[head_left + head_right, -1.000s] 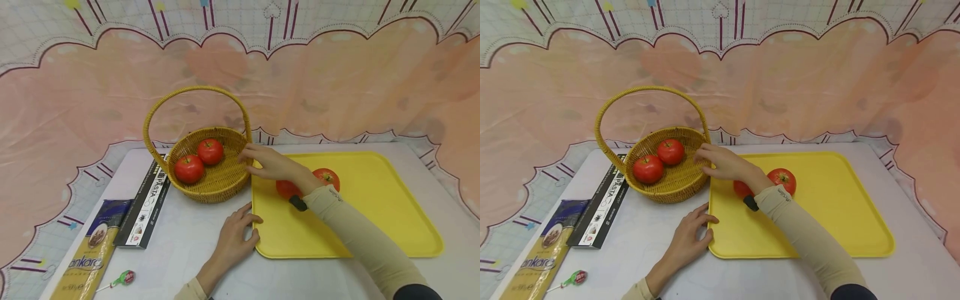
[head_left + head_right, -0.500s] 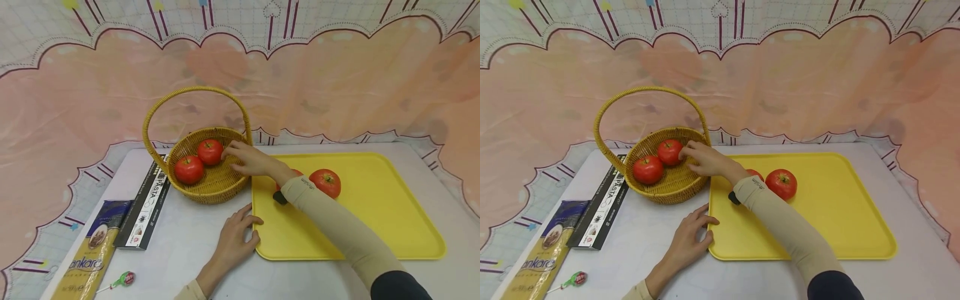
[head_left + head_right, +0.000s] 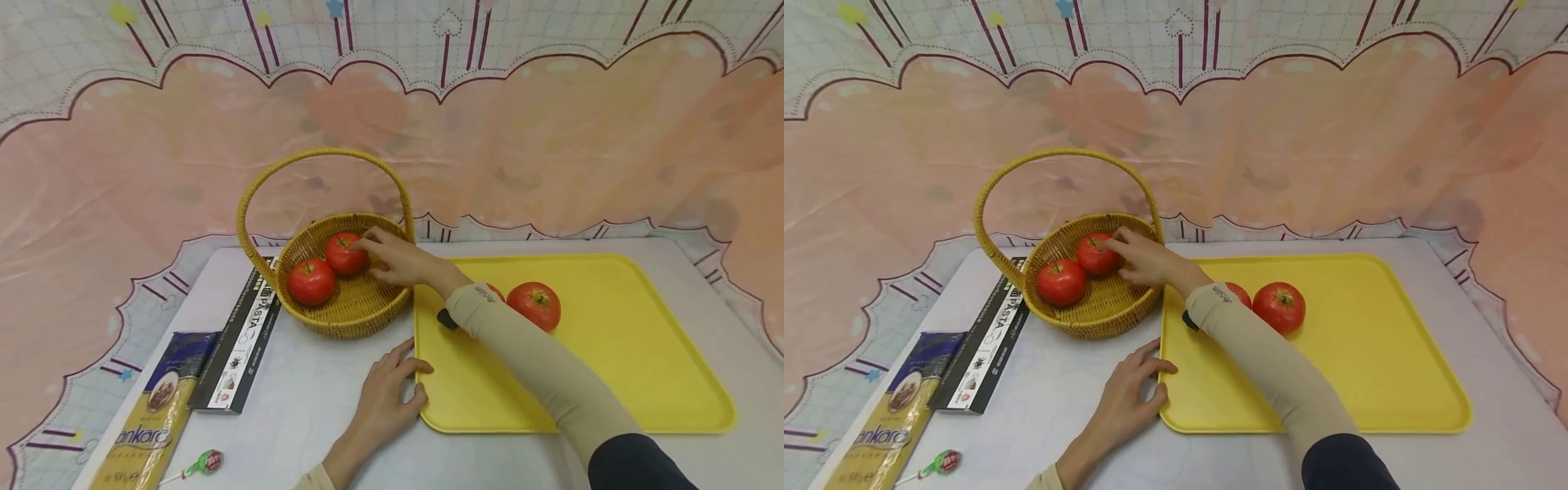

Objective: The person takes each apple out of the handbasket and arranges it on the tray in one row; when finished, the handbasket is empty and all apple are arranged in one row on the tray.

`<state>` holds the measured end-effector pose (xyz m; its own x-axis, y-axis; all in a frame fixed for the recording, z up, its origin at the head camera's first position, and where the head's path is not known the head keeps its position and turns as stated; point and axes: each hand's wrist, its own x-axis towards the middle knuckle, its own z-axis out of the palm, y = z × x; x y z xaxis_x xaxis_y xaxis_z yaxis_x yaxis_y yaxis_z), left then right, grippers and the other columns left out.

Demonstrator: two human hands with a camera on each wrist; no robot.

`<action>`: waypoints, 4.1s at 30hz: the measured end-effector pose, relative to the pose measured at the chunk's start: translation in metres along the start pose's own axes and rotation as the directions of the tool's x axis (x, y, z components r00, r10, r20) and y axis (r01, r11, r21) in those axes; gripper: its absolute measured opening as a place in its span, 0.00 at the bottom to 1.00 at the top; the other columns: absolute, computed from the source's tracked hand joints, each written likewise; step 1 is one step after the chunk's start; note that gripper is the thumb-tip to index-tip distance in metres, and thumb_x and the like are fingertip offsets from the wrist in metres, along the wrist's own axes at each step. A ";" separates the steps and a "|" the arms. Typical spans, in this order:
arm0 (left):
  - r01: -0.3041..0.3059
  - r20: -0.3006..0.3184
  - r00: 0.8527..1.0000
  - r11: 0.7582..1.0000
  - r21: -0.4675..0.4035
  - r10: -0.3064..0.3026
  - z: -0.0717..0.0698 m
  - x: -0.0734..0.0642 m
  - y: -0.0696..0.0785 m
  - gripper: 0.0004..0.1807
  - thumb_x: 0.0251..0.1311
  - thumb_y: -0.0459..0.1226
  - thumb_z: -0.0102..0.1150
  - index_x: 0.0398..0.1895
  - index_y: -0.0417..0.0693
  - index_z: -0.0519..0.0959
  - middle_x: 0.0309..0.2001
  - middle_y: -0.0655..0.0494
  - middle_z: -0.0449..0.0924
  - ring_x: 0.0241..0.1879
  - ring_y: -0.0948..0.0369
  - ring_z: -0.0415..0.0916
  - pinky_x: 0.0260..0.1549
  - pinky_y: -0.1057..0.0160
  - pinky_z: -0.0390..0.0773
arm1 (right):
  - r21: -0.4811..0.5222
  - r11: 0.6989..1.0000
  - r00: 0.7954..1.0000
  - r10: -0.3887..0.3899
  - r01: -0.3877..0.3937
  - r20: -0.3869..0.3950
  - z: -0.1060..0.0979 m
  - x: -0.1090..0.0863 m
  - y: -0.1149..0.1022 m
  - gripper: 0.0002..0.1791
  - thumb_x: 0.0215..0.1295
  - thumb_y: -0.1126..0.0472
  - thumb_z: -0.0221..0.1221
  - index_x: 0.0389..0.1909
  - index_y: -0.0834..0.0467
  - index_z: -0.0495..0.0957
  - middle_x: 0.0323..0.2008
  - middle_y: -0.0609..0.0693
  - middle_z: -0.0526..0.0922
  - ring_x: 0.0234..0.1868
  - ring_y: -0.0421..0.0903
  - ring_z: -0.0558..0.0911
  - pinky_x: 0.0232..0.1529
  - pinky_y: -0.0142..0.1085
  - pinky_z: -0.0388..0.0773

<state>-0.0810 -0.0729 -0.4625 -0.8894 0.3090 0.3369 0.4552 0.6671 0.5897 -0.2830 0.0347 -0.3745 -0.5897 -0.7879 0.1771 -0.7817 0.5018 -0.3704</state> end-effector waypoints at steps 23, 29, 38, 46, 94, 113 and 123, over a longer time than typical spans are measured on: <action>-0.010 -0.001 1.000 1.000 0.004 0.010 0.000 -0.002 -0.002 0.13 0.47 0.36 0.59 0.37 0.62 0.80 0.63 0.53 0.72 0.56 0.58 0.73 0.43 0.57 0.70 | -0.094 0.994 0.992 -0.043 0.054 0.115 0.010 0.023 -0.005 0.31 0.63 0.55 0.56 0.67 0.51 0.60 0.75 0.53 0.48 0.74 0.58 0.49 0.70 0.50 0.55; -0.009 0.007 1.000 1.000 -0.005 0.009 -0.001 -0.001 -0.002 0.14 0.47 0.36 0.59 0.37 0.63 0.80 0.63 0.53 0.71 0.56 0.58 0.73 0.44 0.56 0.70 | -0.119 0.991 0.992 -0.043 0.058 0.118 0.011 0.024 -0.004 0.31 0.64 0.53 0.55 0.68 0.47 0.59 0.72 0.55 0.51 0.72 0.57 0.54 0.65 0.51 0.62; 0.000 0.022 1.000 1.000 -0.004 0.000 -0.002 -0.001 -0.001 0.14 0.47 0.36 0.58 0.37 0.63 0.80 0.63 0.53 0.71 0.57 0.58 0.72 0.45 0.56 0.70 | -0.082 0.997 0.995 0.009 -0.001 0.099 0.013 0.024 -0.001 0.30 0.64 0.51 0.55 0.68 0.43 0.60 0.69 0.58 0.51 0.67 0.56 0.60 0.61 0.48 0.68; 0.015 0.034 0.999 1.000 -0.003 -0.015 -0.004 -0.001 0.001 0.13 0.47 0.36 0.58 0.38 0.63 0.80 0.64 0.54 0.70 0.58 0.57 0.71 0.47 0.55 0.70 | -0.062 0.998 0.991 0.019 -0.010 0.135 0.012 0.026 0.000 0.31 0.64 0.50 0.56 0.67 0.44 0.59 0.70 0.59 0.51 0.67 0.60 0.62 0.63 0.51 0.65; 0.011 0.022 1.000 1.000 -0.001 -0.011 -0.004 -0.002 0.001 0.12 0.47 0.36 0.58 0.35 0.63 0.81 0.63 0.55 0.71 0.53 0.62 0.74 0.45 0.57 0.70 | -0.042 0.992 0.986 0.124 -0.119 0.115 0.006 0.011 -0.016 0.37 0.54 0.41 0.61 0.66 0.42 0.62 0.61 0.53 0.61 0.44 0.50 0.78 0.51 0.46 0.74; 0.049 0.061 0.997 0.999 -0.014 -0.048 -0.005 -0.003 0.002 0.12 0.49 0.37 0.57 0.36 0.64 0.80 0.64 0.55 0.69 0.61 0.55 0.69 0.52 0.49 0.69 | -0.064 0.994 0.994 0.097 -0.093 0.055 -0.004 -0.005 -0.026 0.35 0.57 0.38 0.58 0.66 0.39 0.62 0.62 0.51 0.62 0.47 0.50 0.78 0.51 0.47 0.74; 0.032 0.035 0.999 0.999 0.003 -0.032 -0.003 -0.002 0.002 0.12 0.48 0.37 0.58 0.36 0.64 0.81 0.63 0.55 0.70 0.59 0.56 0.71 0.49 0.51 0.70 | -0.018 0.993 0.991 0.119 -0.120 -0.058 -0.012 -0.018 -0.024 0.35 0.54 0.33 0.57 0.63 0.40 0.65 0.60 0.47 0.66 0.47 0.47 0.78 0.47 0.44 0.76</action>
<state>-0.0778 -0.0743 -0.4593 -0.9045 0.3108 0.2920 0.4263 0.6787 0.5981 -0.2560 0.0406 -0.3578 -0.6892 -0.7006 0.1848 -0.7089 0.5991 -0.3722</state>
